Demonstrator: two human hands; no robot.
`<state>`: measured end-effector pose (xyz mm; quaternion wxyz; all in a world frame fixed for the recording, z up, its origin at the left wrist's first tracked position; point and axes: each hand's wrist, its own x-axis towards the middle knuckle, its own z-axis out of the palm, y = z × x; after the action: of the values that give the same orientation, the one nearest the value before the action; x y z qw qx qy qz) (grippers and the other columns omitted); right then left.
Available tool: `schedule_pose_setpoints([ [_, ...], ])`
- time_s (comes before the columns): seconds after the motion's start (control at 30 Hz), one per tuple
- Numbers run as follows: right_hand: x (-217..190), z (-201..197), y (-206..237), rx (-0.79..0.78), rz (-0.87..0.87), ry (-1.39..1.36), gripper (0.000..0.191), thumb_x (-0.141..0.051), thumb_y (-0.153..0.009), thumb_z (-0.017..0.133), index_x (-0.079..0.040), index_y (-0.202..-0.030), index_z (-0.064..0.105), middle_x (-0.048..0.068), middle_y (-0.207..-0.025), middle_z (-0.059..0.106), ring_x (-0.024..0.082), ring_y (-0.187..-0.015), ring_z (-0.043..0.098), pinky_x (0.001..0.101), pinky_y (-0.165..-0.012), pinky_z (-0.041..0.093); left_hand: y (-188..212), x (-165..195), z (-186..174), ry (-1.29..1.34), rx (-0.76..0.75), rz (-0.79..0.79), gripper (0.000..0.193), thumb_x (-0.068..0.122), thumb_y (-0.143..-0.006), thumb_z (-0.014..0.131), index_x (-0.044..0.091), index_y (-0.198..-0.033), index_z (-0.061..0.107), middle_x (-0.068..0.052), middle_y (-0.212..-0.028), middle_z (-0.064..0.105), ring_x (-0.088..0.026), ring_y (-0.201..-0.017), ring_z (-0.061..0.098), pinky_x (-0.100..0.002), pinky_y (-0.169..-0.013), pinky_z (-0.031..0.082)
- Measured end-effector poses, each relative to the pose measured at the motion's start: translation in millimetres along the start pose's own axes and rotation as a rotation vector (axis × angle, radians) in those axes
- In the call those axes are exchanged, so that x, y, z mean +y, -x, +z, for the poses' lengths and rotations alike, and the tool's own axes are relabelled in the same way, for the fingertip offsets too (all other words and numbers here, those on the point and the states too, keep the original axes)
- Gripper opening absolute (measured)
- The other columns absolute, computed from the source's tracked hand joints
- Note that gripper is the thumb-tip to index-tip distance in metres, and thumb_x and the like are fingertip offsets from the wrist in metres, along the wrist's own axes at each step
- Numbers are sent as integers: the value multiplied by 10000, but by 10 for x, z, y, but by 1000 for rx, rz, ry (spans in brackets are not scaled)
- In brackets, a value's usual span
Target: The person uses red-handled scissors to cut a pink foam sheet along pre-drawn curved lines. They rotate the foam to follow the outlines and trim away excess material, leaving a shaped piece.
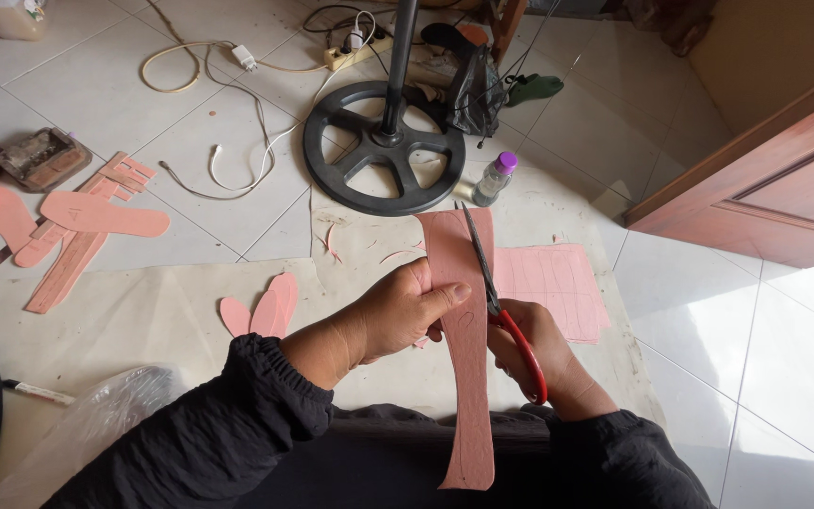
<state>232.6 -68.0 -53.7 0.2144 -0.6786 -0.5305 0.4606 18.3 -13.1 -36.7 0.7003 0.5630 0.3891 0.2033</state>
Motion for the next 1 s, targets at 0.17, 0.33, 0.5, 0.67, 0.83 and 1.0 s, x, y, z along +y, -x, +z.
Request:
schedule_pose_setpoints([
  [0.17, 39, -6, -33, -32, -112, 17, 237, -206, -818, 593, -1, -874, 698, 58, -600, 640, 132, -511, 597, 294, -471, 498, 8, -13, 8, -21, -55, 21, 294, 311, -1010, 554, 40, -1103, 620, -22, -885, 705, -71, -725, 619, -258, -635, 549],
  [0.33, 25, -7, -42, -30, -113, 52, 246, -207, -828, 603, 21, -854, 690, 65, -612, 643, 135, -525, 601, 296, -487, 504, -2, -30, 10, -20, -85, 28, 287, 298, -1017, 547, 37, -1108, 626, -36, -884, 703, -81, -720, 614, -264, -639, 549],
  [0.5, -13, -9, -20, -5, -40, 10, 256, -226, -847, 606, 15, -867, 692, 64, -588, 613, 138, -493, 568, 303, -451, 476, -5, -7, 18, -1, -67, 17, 281, 298, -1010, 540, 49, -1114, 620, -32, -902, 710, -66, -736, 629, -256, -644, 554],
  [0.67, -37, -33, 1, -9, -34, 14, 262, -209, -842, 607, 36, -858, 697, 60, -572, 593, 136, -478, 555, 306, -435, 468, -4, -7, 19, -27, -50, 7, 279, 304, -1007, 551, 49, -1106, 605, -50, -885, 695, -78, -712, 611, -264, -642, 552],
  [0.83, -57, -10, 20, -7, 19, 2, 261, -237, -841, 623, -5, -906, 724, 44, -580, 605, 127, -479, 565, 293, -448, 479, -6, -37, -2, -19, -50, -10, 299, 313, -1007, 570, 30, -1100, 602, -53, -882, 695, -79, -709, 604, -268, -645, 550],
  [1.0, -75, 6, 12, -4, 40, -1, 289, -245, -851, 618, 25, -894, 710, 74, -576, 596, 145, -477, 558, 312, -446, 466, -7, -31, -8, -17, -46, -32, 287, 311, -999, 557, 55, -1121, 595, -39, -898, 696, -68, -717, 610, -262, -647, 554],
])
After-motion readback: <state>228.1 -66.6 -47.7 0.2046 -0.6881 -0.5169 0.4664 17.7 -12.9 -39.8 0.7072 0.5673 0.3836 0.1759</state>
